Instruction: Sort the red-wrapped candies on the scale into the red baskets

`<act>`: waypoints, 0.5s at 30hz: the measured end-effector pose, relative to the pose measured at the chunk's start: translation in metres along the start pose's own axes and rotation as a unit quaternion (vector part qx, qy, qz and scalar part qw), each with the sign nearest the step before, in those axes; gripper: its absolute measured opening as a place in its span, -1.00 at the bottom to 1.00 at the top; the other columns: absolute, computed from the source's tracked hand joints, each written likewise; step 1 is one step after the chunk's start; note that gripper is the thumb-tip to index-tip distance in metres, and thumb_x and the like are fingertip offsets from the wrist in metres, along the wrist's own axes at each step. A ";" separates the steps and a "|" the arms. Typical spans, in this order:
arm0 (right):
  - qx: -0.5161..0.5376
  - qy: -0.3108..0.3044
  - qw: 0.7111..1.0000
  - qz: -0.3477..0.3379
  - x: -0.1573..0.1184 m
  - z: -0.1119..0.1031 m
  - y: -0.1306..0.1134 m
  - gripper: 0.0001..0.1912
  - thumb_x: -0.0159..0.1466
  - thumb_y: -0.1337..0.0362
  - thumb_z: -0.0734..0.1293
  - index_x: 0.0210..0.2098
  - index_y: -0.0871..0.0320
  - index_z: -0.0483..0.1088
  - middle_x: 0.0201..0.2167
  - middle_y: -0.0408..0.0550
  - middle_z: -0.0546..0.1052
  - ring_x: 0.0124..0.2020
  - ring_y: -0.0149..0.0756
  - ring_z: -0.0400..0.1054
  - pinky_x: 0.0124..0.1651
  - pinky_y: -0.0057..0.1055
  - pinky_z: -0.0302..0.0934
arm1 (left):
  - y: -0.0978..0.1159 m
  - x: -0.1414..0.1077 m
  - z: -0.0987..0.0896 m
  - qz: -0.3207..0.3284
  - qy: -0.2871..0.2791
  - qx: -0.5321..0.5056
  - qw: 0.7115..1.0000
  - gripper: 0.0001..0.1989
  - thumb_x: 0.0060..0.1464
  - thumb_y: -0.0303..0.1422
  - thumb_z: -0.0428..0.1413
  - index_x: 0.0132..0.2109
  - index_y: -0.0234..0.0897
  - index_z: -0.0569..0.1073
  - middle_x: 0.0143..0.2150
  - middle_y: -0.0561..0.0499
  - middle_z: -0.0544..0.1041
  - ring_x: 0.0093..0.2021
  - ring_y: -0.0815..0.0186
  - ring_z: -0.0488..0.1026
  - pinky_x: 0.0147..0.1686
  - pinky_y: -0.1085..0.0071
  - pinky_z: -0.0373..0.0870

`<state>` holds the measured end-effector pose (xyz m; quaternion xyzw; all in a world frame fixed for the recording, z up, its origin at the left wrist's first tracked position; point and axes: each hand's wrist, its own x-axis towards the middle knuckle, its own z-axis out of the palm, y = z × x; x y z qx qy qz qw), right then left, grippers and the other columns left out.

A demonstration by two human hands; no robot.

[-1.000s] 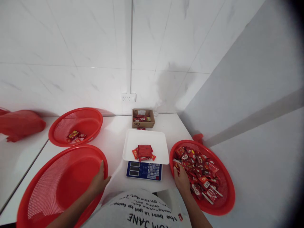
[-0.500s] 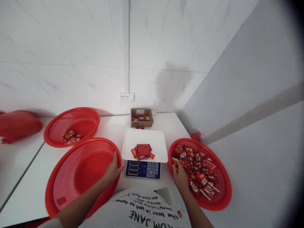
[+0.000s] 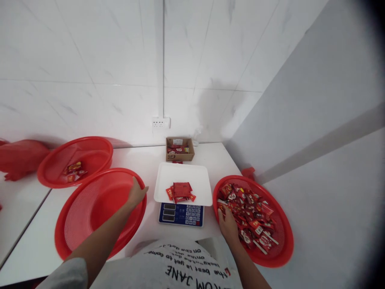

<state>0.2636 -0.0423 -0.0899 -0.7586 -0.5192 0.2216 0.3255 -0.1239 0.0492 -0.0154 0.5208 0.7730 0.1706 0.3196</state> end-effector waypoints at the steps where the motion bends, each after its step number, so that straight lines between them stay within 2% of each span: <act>1: -0.001 -0.003 1.000 0.003 0.000 0.000 -0.001 -0.42 0.18 0.04 0.07 0.03 0.29 0.30 0.05 0.21 0.38 0.08 -0.08 0.24 0.14 -0.11 0.07 | 0.002 -0.006 0.006 0.010 -0.023 -0.001 1.000 -0.25 0.10 -0.26 0.00 0.29 -0.55 -0.14 0.18 -0.46 0.24 0.13 -0.02 0.29 0.00 0.17 0.26; 4: -0.005 -0.009 1.000 0.009 -0.001 -0.001 -0.003 -0.41 0.19 0.03 0.06 0.05 0.30 0.28 0.06 0.21 0.37 0.09 -0.08 0.23 0.15 -0.12 0.06 | 0.006 -0.026 0.021 0.059 -0.099 -0.004 0.993 -0.20 0.05 -0.36 0.04 0.31 -0.51 -0.18 0.17 -0.37 0.28 0.13 0.06 0.29 0.03 0.25 0.25; 6: -0.006 -0.008 1.000 0.008 -0.002 -0.001 -0.004 -0.41 0.20 0.03 0.06 0.05 0.29 0.27 0.06 0.20 0.37 0.09 -0.08 0.23 0.15 -0.12 0.05 | 0.005 -0.035 0.024 0.097 -0.129 -0.004 0.987 -0.21 0.04 -0.41 0.03 0.32 -0.53 -0.18 0.20 -0.37 0.24 0.16 0.08 0.26 0.06 0.25 0.22; 9: 0.000 -0.003 1.000 0.007 -0.003 -0.001 -0.004 -0.44 0.20 0.03 0.07 0.03 0.26 0.29 0.05 0.17 0.38 0.08 -0.08 0.24 0.14 -0.13 0.06 | 0.004 -0.041 0.018 0.118 -0.148 0.004 0.982 -0.24 0.04 -0.43 0.02 0.31 -0.54 -0.13 0.23 -0.36 0.20 0.19 0.07 0.22 0.10 0.24 0.18; 15: -0.005 -0.006 1.000 0.014 -0.004 -0.004 -0.007 -0.45 0.20 0.05 0.07 0.04 0.25 0.29 0.03 0.16 0.40 0.06 -0.10 0.26 0.12 -0.15 0.08 | -0.007 -0.045 0.009 0.099 -0.147 0.063 0.982 -0.28 0.07 -0.45 -0.03 0.32 -0.48 -0.16 0.24 -0.34 0.18 0.21 0.05 0.19 0.11 0.21 0.16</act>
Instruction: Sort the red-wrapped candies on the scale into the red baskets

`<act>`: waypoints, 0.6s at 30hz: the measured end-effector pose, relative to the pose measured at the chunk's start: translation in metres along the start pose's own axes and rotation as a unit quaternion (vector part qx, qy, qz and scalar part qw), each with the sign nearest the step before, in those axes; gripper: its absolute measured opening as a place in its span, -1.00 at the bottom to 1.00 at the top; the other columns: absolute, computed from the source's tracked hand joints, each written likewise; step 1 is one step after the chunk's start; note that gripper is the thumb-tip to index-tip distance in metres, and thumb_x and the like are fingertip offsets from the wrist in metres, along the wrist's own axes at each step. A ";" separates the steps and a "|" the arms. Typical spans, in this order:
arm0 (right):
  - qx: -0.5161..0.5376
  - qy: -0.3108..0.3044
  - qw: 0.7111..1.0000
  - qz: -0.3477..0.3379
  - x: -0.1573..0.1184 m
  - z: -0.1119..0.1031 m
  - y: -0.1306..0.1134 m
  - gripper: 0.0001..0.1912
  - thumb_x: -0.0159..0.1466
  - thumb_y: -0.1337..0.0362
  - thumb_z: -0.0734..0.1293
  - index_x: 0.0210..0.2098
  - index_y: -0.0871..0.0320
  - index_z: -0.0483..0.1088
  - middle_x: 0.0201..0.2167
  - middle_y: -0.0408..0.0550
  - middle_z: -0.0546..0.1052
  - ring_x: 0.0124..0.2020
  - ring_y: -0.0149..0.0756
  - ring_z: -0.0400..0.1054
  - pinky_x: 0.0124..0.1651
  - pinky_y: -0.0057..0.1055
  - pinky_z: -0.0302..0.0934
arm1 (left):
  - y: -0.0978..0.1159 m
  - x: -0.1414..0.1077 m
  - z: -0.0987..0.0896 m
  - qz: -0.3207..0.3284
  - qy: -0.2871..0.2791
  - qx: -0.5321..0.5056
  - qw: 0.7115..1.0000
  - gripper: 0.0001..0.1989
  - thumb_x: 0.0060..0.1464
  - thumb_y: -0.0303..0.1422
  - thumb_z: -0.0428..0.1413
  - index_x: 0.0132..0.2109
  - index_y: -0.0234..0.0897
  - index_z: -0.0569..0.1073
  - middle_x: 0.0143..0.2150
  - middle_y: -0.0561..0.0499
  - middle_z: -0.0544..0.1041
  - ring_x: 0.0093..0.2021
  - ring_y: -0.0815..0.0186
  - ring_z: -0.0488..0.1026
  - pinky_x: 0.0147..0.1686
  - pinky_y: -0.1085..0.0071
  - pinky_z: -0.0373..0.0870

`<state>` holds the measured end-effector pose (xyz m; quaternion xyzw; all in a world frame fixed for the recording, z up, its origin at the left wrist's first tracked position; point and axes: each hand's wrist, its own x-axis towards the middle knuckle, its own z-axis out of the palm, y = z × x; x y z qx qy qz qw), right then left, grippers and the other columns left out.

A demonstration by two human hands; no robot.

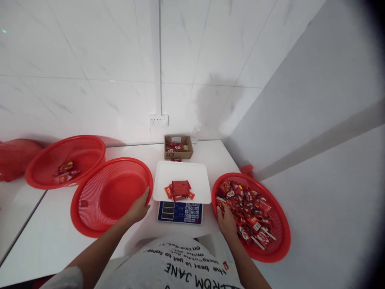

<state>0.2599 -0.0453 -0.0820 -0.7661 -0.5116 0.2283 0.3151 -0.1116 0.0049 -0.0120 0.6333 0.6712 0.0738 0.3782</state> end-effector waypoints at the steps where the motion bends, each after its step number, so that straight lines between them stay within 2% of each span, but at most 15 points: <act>1: -0.003 0.000 1.000 0.003 0.000 0.000 -0.001 -0.45 0.20 0.05 0.07 0.04 0.26 0.29 0.03 0.16 0.40 0.06 -0.10 0.26 0.12 -0.15 0.08 | -0.003 -0.001 0.000 -0.003 0.009 0.007 1.000 -0.29 0.08 -0.45 -0.04 0.32 -0.48 -0.15 0.25 -0.33 0.17 0.21 0.06 0.18 0.12 0.21 0.15; 6: -0.012 -0.011 1.000 0.011 -0.001 -0.001 -0.003 -0.42 0.20 0.05 0.06 0.05 0.31 0.27 0.05 0.20 0.38 0.07 -0.10 0.25 0.13 -0.18 0.08 | -0.017 0.003 -0.001 -0.028 0.060 0.023 0.998 -0.35 0.12 -0.42 -0.07 0.31 -0.45 -0.10 0.23 -0.32 0.22 0.19 0.07 0.22 0.10 0.20 0.19; 9: -0.016 -0.014 1.000 0.006 -0.001 -0.001 -0.004 -0.40 0.20 0.05 0.05 0.06 0.34 0.27 0.06 0.23 0.36 0.09 -0.09 0.23 0.15 -0.17 0.06 | -0.016 0.006 -0.001 -0.037 0.063 0.032 0.997 -0.36 0.13 -0.41 -0.07 0.31 -0.47 -0.10 0.20 -0.35 0.25 0.16 0.04 0.27 0.07 0.19 0.22; 15: -0.017 -0.014 1.000 0.011 0.001 0.000 -0.001 -0.41 0.20 0.06 0.05 0.06 0.34 0.27 0.05 0.24 0.37 0.08 -0.08 0.24 0.14 -0.15 0.06 | -0.012 -0.001 0.008 0.026 0.017 0.049 0.998 -0.37 0.11 -0.49 -0.07 0.31 -0.39 -0.05 0.20 -0.30 0.26 0.14 0.09 0.29 0.03 0.22 0.26; 18: -0.013 -0.004 1.000 0.010 0.000 0.000 -0.001 -0.44 0.20 0.07 0.07 0.05 0.30 0.28 0.05 0.20 0.38 0.08 -0.10 0.24 0.15 -0.16 0.05 | -0.017 -0.002 0.006 0.048 0.023 0.081 0.995 -0.38 0.10 -0.56 -0.13 0.31 -0.30 -0.03 0.22 -0.23 0.24 0.14 0.12 0.29 0.02 0.21 0.27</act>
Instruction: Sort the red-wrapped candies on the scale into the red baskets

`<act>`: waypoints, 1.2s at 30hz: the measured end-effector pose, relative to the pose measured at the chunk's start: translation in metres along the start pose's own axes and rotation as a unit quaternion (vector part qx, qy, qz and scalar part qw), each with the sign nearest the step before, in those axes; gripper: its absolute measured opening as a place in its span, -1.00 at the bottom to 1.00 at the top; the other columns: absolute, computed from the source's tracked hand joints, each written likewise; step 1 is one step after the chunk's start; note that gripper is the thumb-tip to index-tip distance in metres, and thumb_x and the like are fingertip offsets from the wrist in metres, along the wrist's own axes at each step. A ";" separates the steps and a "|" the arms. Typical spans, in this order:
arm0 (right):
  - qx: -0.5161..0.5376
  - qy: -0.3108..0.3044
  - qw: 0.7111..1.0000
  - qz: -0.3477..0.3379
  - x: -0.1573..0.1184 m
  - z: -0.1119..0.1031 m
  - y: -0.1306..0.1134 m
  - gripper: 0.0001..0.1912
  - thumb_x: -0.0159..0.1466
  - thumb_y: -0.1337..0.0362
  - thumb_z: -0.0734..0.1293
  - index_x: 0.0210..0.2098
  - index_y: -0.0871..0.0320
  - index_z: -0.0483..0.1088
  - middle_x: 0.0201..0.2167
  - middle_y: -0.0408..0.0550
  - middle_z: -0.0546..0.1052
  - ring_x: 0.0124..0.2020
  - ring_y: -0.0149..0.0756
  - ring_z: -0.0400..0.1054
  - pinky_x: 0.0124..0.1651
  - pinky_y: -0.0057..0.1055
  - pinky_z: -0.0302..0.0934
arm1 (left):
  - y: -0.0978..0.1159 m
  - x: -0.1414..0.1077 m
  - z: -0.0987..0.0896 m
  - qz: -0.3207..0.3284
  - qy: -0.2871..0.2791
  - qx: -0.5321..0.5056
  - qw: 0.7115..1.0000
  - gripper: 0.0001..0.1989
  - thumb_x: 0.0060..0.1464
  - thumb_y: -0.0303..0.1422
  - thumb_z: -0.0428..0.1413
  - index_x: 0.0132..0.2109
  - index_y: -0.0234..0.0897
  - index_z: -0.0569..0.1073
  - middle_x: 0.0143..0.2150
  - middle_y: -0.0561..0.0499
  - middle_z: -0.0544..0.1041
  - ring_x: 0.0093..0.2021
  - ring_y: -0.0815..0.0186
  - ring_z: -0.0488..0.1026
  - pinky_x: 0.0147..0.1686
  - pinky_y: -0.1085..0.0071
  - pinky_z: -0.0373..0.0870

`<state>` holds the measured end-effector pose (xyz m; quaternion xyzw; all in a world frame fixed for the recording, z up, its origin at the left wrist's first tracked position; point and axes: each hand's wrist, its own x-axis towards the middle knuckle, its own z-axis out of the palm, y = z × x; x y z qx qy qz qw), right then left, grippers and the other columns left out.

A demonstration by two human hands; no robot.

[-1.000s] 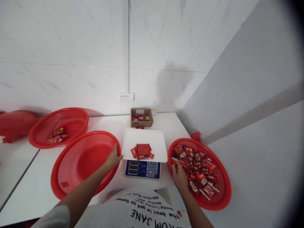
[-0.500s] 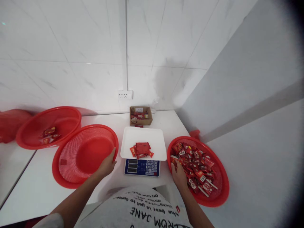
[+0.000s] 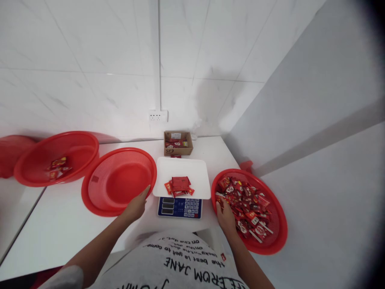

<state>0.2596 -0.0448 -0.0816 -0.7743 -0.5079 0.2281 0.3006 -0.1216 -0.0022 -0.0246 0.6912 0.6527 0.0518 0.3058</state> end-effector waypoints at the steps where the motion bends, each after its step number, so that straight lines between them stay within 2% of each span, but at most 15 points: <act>1: -0.001 0.000 1.000 -0.002 0.000 0.000 0.000 -0.45 0.20 0.08 0.07 0.05 0.29 0.28 0.04 0.19 0.39 0.08 -0.11 0.24 0.15 -0.17 0.06 | -0.002 0.001 -0.001 0.001 0.010 0.016 1.000 -0.37 0.09 -0.58 -0.15 0.31 -0.27 -0.03 0.23 -0.22 0.23 0.15 0.12 0.29 0.02 0.20 0.27; 4: -0.010 -0.005 1.000 -0.003 -0.001 -0.001 -0.001 -0.44 0.21 0.07 0.05 0.06 0.29 0.27 0.05 0.19 0.38 0.07 -0.11 0.25 0.13 -0.17 0.07 | -0.003 0.008 -0.002 0.006 0.063 0.082 0.995 -0.38 0.07 -0.60 -0.14 0.29 -0.25 0.04 0.26 -0.21 0.19 0.23 0.08 0.16 0.10 0.08 0.17; 7: -0.016 -0.003 1.000 -0.007 -0.001 0.000 -0.002 -0.44 0.21 0.08 0.04 0.06 0.30 0.27 0.06 0.20 0.37 0.08 -0.10 0.23 0.14 -0.16 0.06 | 0.012 0.019 0.005 0.078 0.105 0.122 0.984 -0.48 0.12 -0.44 -0.06 0.24 -0.32 0.14 0.28 -0.24 0.13 0.30 0.02 -0.04 0.19 0.01 -0.01; 10: -0.019 0.001 1.000 -0.013 0.000 0.001 -0.001 -0.44 0.21 0.08 0.04 0.05 0.31 0.28 0.05 0.21 0.38 0.08 -0.09 0.24 0.14 -0.15 0.06 | 0.043 0.034 0.019 0.179 0.075 0.103 0.976 -0.43 0.14 -0.23 -0.03 0.25 -0.34 0.10 0.29 -0.24 0.10 0.31 0.04 -0.08 0.21 0.07 -0.03; 13: -0.024 -0.002 1.000 -0.016 0.000 0.001 -0.001 -0.43 0.21 0.08 0.04 0.04 0.33 0.28 0.04 0.22 0.38 0.07 -0.09 0.24 0.14 -0.15 0.06 | 0.076 0.055 0.031 0.226 0.039 0.092 0.969 -0.33 0.10 -0.11 0.00 0.27 -0.34 0.06 0.32 -0.26 0.03 0.32 0.01 -0.13 0.21 0.05 -0.07; 16: -0.031 -0.004 0.999 -0.017 0.000 0.001 0.000 -0.42 0.21 0.08 0.02 0.05 0.35 0.27 0.05 0.24 0.38 0.08 -0.08 0.24 0.14 -0.14 0.06 | 0.098 0.077 0.035 0.244 0.013 0.087 0.966 -0.31 0.02 -0.12 0.09 0.23 -0.36 0.14 0.25 -0.29 0.16 0.29 -0.04 -0.05 0.20 0.01 -0.09; 19: -0.037 -0.004 0.999 -0.021 0.000 0.001 0.000 -0.42 0.22 0.08 0.02 0.06 0.36 0.27 0.05 0.24 0.37 0.08 -0.08 0.24 0.14 -0.13 0.07 | 0.109 0.092 0.031 0.257 -0.005 0.072 0.964 -0.40 -0.05 -0.20 0.15 0.13 -0.35 0.27 0.06 -0.25 0.37 0.14 -0.01 0.22 0.12 0.10 0.11; 22: -0.038 -0.007 0.999 -0.021 0.000 0.001 -0.002 -0.43 0.23 0.09 0.02 0.06 0.35 0.27 0.06 0.23 0.37 0.09 -0.09 0.23 0.14 -0.15 0.08 | 0.111 0.096 0.021 0.254 0.010 0.052 0.966 -0.46 -0.01 -0.25 0.12 0.11 -0.34 0.28 -0.02 -0.20 0.41 0.03 0.08 0.32 0.01 0.19 0.25; 24: -0.036 -0.005 0.999 -0.019 0.000 0.000 -0.003 -0.43 0.24 0.09 0.02 0.06 0.34 0.27 0.05 0.22 0.37 0.09 -0.10 0.24 0.14 -0.16 0.08 | 0.107 0.095 0.009 0.229 0.056 0.004 0.972 -0.46 0.02 -0.25 0.09 0.14 -0.32 0.24 -0.01 -0.18 0.40 0.01 0.12 0.34 -0.01 0.23 0.28; 26: -0.035 -0.003 0.999 -0.018 -0.001 0.000 -0.003 -0.44 0.24 0.09 0.02 0.05 0.33 0.28 0.05 0.22 0.38 0.08 -0.10 0.25 0.13 -0.16 0.09 | 0.096 0.090 -0.005 0.180 0.124 -0.063 0.974 -0.48 0.03 -0.25 0.08 0.13 -0.30 0.24 0.00 -0.16 0.40 -0.01 0.16 0.36 -0.01 0.25 0.29; 29: -0.029 -0.005 0.999 -0.016 -0.001 0.000 -0.003 -0.46 0.23 0.10 0.03 0.05 0.30 0.28 0.04 0.20 0.39 0.06 -0.10 0.26 0.11 -0.16 0.11 | 0.062 0.078 -0.027 0.077 0.217 -0.117 0.966 -0.51 0.03 -0.24 0.09 0.10 -0.31 0.27 0.01 -0.17 0.41 0.00 0.14 0.36 -0.01 0.23 0.30; 31: -0.024 -0.008 1.000 -0.012 -0.001 0.001 -0.002 -0.46 0.23 0.10 0.04 0.05 0.30 0.28 0.04 0.19 0.39 0.07 -0.11 0.26 0.12 -0.16 0.10 | 0.033 0.068 -0.039 0.023 0.244 -0.109 0.963 -0.49 0.06 -0.19 0.05 0.13 -0.31 0.23 0.06 -0.21 0.38 0.05 0.10 0.32 0.00 0.21 0.28; 33: -0.020 -0.009 1.000 -0.010 0.000 0.001 0.000 -0.46 0.23 0.10 0.03 0.05 0.31 0.28 0.04 0.20 0.38 0.08 -0.11 0.25 0.13 -0.16 0.09 | 0.004 0.059 -0.046 -0.024 0.211 -0.087 0.973 -0.48 0.10 -0.16 -0.01 0.15 -0.32 0.20 0.10 -0.23 0.35 0.09 0.06 0.30 -0.01 0.17 0.28; 36: -0.012 -0.007 1.000 -0.017 0.001 0.003 0.002 -0.45 0.22 0.10 0.03 0.04 0.31 0.29 0.05 0.20 0.38 0.08 -0.11 0.24 0.14 -0.15 0.08 | -0.024 0.049 -0.049 -0.057 0.084 -0.070 0.992 -0.55 0.08 -0.13 0.00 0.02 -0.33 0.35 -0.02 -0.21 0.47 -0.03 0.05 0.41 -0.12 0.21 0.36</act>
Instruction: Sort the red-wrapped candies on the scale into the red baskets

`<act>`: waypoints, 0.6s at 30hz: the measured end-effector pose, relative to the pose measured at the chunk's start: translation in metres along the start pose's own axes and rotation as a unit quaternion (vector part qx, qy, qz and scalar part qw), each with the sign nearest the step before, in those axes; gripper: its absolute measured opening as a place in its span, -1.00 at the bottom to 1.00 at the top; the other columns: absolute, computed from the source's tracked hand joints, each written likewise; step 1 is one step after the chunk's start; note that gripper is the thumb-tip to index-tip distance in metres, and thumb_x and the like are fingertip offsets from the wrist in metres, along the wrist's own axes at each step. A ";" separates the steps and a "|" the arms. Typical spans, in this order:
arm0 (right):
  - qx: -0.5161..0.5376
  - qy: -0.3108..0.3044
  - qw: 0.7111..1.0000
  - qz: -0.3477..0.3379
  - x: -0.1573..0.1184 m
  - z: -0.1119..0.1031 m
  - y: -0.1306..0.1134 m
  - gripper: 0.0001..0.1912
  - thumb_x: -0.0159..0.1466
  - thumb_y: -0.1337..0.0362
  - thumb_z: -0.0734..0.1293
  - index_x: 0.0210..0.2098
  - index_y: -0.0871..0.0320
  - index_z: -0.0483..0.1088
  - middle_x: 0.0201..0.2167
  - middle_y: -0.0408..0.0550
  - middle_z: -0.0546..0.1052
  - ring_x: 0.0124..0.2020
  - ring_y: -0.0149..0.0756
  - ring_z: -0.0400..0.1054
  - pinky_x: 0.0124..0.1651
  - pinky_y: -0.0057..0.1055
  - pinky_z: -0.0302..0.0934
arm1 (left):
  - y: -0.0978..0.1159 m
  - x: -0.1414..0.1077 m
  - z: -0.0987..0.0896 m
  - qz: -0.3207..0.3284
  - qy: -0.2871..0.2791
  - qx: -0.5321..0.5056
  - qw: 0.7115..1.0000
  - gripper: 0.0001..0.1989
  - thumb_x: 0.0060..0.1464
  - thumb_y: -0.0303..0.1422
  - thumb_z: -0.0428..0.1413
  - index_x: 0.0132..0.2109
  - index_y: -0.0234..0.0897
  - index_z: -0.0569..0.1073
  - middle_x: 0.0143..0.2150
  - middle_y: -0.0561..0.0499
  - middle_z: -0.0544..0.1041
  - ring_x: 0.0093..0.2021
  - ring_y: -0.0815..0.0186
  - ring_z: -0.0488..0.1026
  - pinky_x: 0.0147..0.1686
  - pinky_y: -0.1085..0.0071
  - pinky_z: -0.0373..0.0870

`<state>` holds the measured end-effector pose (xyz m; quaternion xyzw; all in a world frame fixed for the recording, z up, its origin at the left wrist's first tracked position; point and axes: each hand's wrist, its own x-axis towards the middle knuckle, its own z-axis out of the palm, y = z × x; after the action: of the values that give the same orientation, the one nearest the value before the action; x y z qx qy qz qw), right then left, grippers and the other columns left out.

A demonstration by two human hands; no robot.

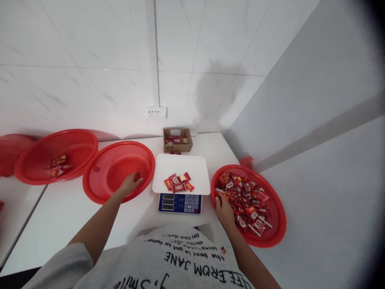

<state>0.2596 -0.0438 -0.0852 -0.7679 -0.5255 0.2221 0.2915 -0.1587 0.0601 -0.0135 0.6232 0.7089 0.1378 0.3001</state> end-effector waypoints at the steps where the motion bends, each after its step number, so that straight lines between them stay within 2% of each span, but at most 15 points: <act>1: 0.003 0.000 1.000 -0.002 0.000 0.000 0.000 -0.45 0.22 0.10 0.03 0.04 0.30 0.30 0.04 0.19 0.38 0.08 -0.11 0.24 0.14 -0.15 0.07 | -0.004 -0.001 0.001 0.001 -0.026 0.009 1.000 -0.58 0.07 -0.12 -0.01 -0.04 -0.33 0.40 -0.07 -0.20 0.51 -0.07 0.06 0.44 -0.14 0.22 0.37; 3: 0.006 -0.002 1.000 0.000 0.000 0.000 0.000 -0.45 0.22 0.09 0.04 0.04 0.29 0.30 0.04 0.17 0.39 0.08 -0.12 0.24 0.14 -0.15 0.07 | -0.001 0.000 0.007 0.010 -0.019 0.031 0.999 -0.58 0.11 -0.13 -0.06 -0.06 -0.37 0.41 -0.07 -0.23 0.50 -0.03 0.04 0.42 -0.09 0.17 0.34; 6: -0.004 -0.008 1.000 0.009 0.000 -0.001 -0.002 -0.44 0.22 0.09 0.02 0.05 0.32 0.29 0.05 0.20 0.38 0.08 -0.11 0.24 0.14 -0.15 0.07 | 0.022 0.001 0.029 0.045 0.065 0.053 0.995 -0.53 0.17 -0.21 -0.12 0.11 -0.45 0.26 0.19 -0.31 0.25 0.24 0.04 0.10 0.15 0.08 0.08; 8: -0.011 -0.013 1.000 0.012 -0.001 -0.002 -0.004 -0.43 0.23 0.09 0.02 0.05 0.33 0.29 0.05 0.20 0.38 0.08 -0.11 0.24 0.14 -0.16 0.08 | 0.044 0.000 0.049 0.109 0.062 0.058 0.990 -0.51 0.14 -0.22 -0.06 0.16 -0.37 0.23 0.26 -0.20 0.17 0.31 0.14 -0.05 0.23 0.18 -0.04; 10: -0.013 -0.012 1.000 0.011 -0.001 -0.003 -0.006 -0.44 0.23 0.09 0.02 0.05 0.31 0.29 0.05 0.18 0.38 0.07 -0.12 0.25 0.13 -0.17 0.08 | 0.065 -0.003 0.071 0.241 0.017 0.075 0.968 -0.50 0.11 -0.20 -0.01 0.16 -0.33 0.23 0.25 -0.18 0.19 0.29 0.13 0.00 0.23 0.17 -0.02; 12: -0.014 -0.005 1.000 0.012 -0.001 -0.003 -0.008 -0.44 0.22 0.08 0.02 0.04 0.31 0.30 0.04 0.18 0.39 0.07 -0.13 0.25 0.13 -0.19 0.09 | 0.080 -0.009 0.089 0.296 -0.003 0.089 0.951 -0.44 0.05 -0.17 0.06 0.15 -0.33 0.22 0.21 -0.20 0.23 0.23 0.10 0.12 0.18 0.16 0.08; 15: -0.013 0.005 1.000 0.012 -0.002 -0.003 -0.008 -0.44 0.22 0.07 0.03 0.02 0.30 0.32 0.03 0.19 0.40 0.06 -0.13 0.26 0.12 -0.19 0.10 | 0.090 -0.018 0.105 0.299 0.014 0.109 0.948 -0.42 -0.02 -0.14 0.13 0.10 -0.34 0.25 0.11 -0.22 0.31 0.11 0.08 0.24 0.11 0.16 0.17; 18: -0.010 0.010 1.000 0.008 -0.002 -0.003 -0.007 -0.46 0.23 0.07 0.04 0.01 0.27 0.34 0.01 0.16 0.42 0.04 -0.13 0.28 0.10 -0.18 0.12 | 0.086 -0.025 0.106 0.297 0.009 0.136 0.945 -0.53 0.01 -0.14 0.11 0.03 -0.28 0.30 0.05 -0.17 0.35 0.06 0.08 0.27 0.05 0.15 0.20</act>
<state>0.2559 -0.0447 -0.0778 -0.7768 -0.5189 0.2116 0.2873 -0.0253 0.0333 -0.0414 0.8393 0.5061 0.1290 0.1512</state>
